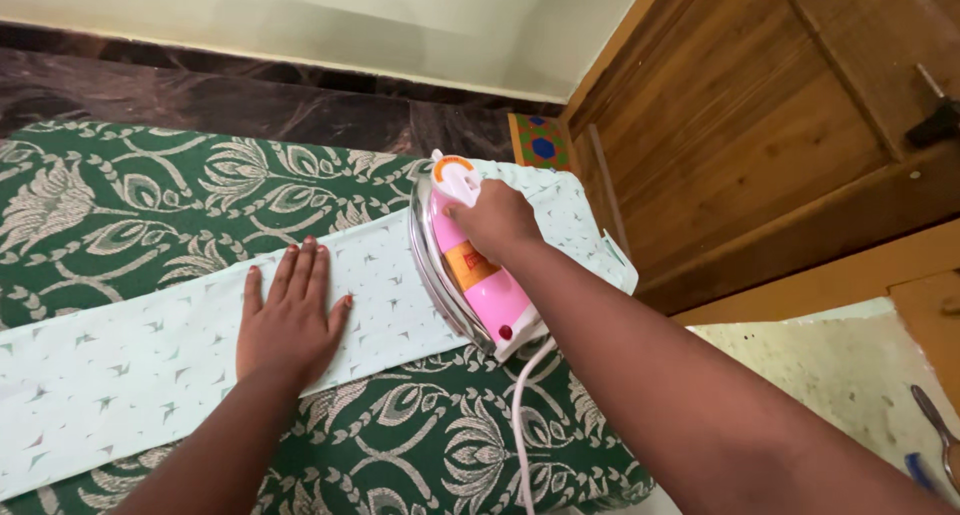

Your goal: The person lays a light green patterned cloth on a green patterned ironing board, smooths it by hand, and irons it with a pink electric iron. The person repeatedly folds and irons sections of the cloth, adjusting its position on the board throughout the process.

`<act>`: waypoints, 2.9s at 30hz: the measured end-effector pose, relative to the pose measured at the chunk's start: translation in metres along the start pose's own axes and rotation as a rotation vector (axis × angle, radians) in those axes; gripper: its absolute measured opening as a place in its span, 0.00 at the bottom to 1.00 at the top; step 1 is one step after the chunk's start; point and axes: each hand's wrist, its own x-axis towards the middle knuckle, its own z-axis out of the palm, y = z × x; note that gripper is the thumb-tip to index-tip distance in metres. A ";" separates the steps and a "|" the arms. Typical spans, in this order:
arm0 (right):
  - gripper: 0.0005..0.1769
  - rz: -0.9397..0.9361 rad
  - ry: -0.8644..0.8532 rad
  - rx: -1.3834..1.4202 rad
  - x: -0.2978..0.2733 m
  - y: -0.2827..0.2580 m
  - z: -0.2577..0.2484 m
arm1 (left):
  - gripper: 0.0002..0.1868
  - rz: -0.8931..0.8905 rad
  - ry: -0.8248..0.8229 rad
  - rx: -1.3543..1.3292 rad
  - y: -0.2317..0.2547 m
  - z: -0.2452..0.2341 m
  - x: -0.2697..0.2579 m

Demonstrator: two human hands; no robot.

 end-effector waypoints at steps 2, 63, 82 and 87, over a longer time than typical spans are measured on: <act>0.27 -0.006 -0.004 0.003 0.003 -0.001 0.000 | 0.39 0.002 0.002 -0.008 0.001 0.000 0.000; 0.29 -0.068 -0.068 0.047 0.009 0.004 0.002 | 0.40 -0.020 0.038 0.043 -0.016 0.006 -0.018; 0.25 -0.485 -0.299 -0.067 0.019 -0.033 0.014 | 0.38 -0.284 0.099 0.000 -0.061 0.014 -0.047; 0.26 -0.582 -0.322 -0.084 0.010 -0.064 0.029 | 0.38 -0.307 0.156 -0.074 -0.100 0.011 -0.068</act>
